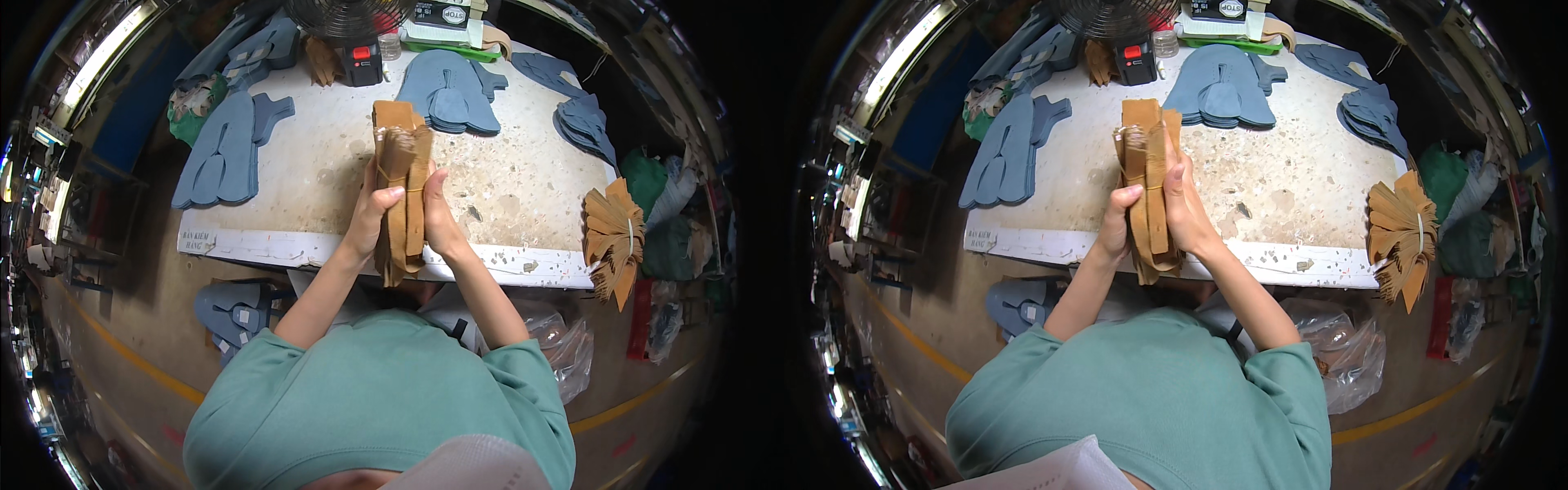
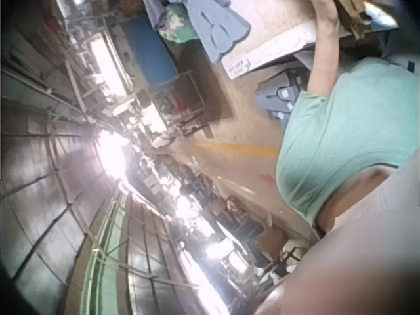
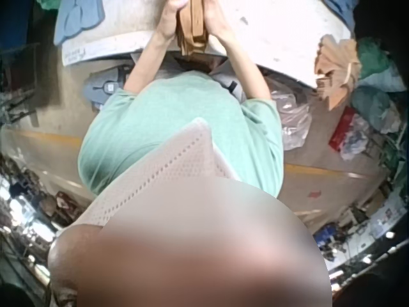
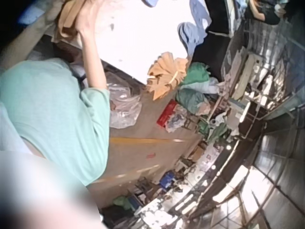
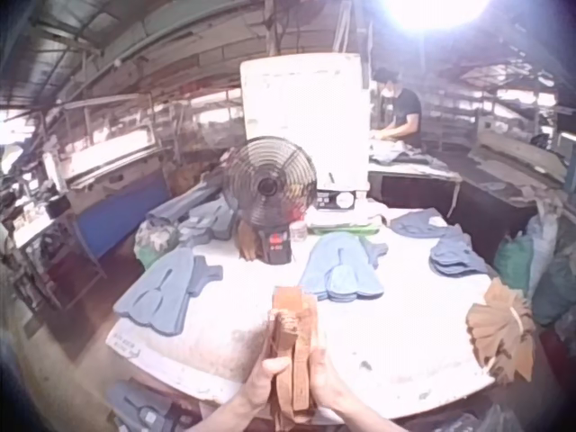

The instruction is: The person stacks brown cardboard pieces on a table, aligns them, and bundles them with a rubber band. They then place the bundle into a red crate and later retrieve another bundle to separate its contents.

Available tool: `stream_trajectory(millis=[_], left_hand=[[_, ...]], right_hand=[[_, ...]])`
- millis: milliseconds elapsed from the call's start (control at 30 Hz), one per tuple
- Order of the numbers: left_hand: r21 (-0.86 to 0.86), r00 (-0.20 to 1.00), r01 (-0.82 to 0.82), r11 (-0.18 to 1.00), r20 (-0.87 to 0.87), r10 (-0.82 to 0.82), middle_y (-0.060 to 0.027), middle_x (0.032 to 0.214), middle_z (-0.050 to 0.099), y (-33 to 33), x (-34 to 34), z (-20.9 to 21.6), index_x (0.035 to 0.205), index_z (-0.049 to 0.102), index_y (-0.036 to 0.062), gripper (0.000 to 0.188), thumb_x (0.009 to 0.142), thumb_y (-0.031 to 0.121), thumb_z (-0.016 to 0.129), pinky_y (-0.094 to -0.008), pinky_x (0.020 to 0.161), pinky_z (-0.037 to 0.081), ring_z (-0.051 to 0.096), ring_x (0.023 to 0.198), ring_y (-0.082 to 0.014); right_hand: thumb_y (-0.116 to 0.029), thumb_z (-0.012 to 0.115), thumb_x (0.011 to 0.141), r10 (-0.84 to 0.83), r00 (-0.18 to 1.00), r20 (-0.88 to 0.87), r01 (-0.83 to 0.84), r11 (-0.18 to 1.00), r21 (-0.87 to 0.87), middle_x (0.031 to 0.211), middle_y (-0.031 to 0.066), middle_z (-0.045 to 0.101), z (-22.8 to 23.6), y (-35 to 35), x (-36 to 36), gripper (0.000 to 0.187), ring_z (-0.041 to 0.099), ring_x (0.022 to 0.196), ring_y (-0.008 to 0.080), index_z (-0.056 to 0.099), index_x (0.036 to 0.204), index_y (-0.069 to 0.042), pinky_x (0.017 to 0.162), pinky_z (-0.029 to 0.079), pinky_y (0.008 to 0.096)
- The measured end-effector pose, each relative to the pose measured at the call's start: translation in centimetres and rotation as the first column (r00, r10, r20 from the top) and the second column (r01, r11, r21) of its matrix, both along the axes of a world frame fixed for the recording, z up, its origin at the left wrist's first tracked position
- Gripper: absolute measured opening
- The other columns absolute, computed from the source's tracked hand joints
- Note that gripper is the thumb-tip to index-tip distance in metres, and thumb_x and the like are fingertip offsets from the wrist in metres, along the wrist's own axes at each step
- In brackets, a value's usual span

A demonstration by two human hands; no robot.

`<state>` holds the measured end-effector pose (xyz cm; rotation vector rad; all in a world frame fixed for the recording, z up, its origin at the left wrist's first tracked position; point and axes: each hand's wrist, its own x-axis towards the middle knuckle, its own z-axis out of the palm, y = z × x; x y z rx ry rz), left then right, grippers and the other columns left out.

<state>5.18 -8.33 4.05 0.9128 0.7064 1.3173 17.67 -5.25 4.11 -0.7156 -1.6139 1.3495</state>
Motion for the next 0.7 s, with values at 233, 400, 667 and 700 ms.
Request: stream_trajectory(millis=[233, 400, 667, 700], left_hand=[[0.079, 0.982, -0.007, 0.997, -0.187, 0.021, -0.0125, 0.138, 0.042, -0.9, -1.5, 0.5, 0.145, 0.028, 0.0043, 0.085, 0.078, 0.038, 0.069, -0.0364, 0.107, 0.035, 0.043, 0.127, -0.0226], [0.099, 0.997, 0.03, 0.995, -0.072, -0.023, -0.0096, 0.133, 0.05, -0.7, -3.3, 0.5, 0.142, 0.037, 0.0035, 0.083, 0.071, 0.026, 0.074, -0.035, 0.107, 0.036, 0.047, 0.125, -0.0213], [-0.132, 0.959, -0.014, 0.991, 0.278, 0.05, -0.0156, 0.118, 0.06, 3.9, -7.9, -0.8, 0.134, 0.043, 0.0017, 0.068, 0.083, 0.044, 0.061, -0.0384, 0.087, 0.054, 0.063, 0.103, -0.0257], [-0.117, 0.951, -0.01, 0.993, 0.307, 0.045, -0.0158, 0.118, 0.06, 4.6, -8.3, -1.2, 0.133, 0.044, 0.0015, 0.068, 0.084, 0.047, 0.059, -0.038, 0.087, 0.054, 0.063, 0.103, -0.0254]], right_hand=[[-0.071, 0.012, 0.092, -0.144, 0.98, 0.138, 0.117, 0.975, 0.189, 0.137, 0.0301, 0.03, 1.6, -1.0, -1.0, 0.086, 0.033, 0.13, 0.0434, 0.01, 0.154, -0.012, 0.112, 0.024, 0.0447], [-0.064, 0.024, 0.096, -0.159, 0.968, 0.195, 0.12, 0.972, 0.202, 0.146, 0.042, 0.011, 3.3, -2.0, -2.2, 0.081, 0.012, 0.136, 0.0584, 0.007, 0.154, -0.01, 0.114, 0.017, 0.0504], [-0.058, 0.038, 0.096, 0.129, 0.848, 0.514, -0.19, 0.98, 0.067, 0.145, 0.0272, 0.037, 5.0, 8.6, -1.0, 0.073, 0.032, 0.138, 0.0383, 0.029, 0.148, -0.008, 0.112, 0.028, 0.0402], [-0.055, 0.042, 0.096, 0.09, 0.87, 0.485, -0.142, 0.987, 0.072, 0.141, 0.0228, 0.047, 5.1, 11.0, -0.2, 0.068, 0.04, 0.135, 0.0327, 0.038, 0.145, -0.008, 0.11, 0.033, 0.0387]])
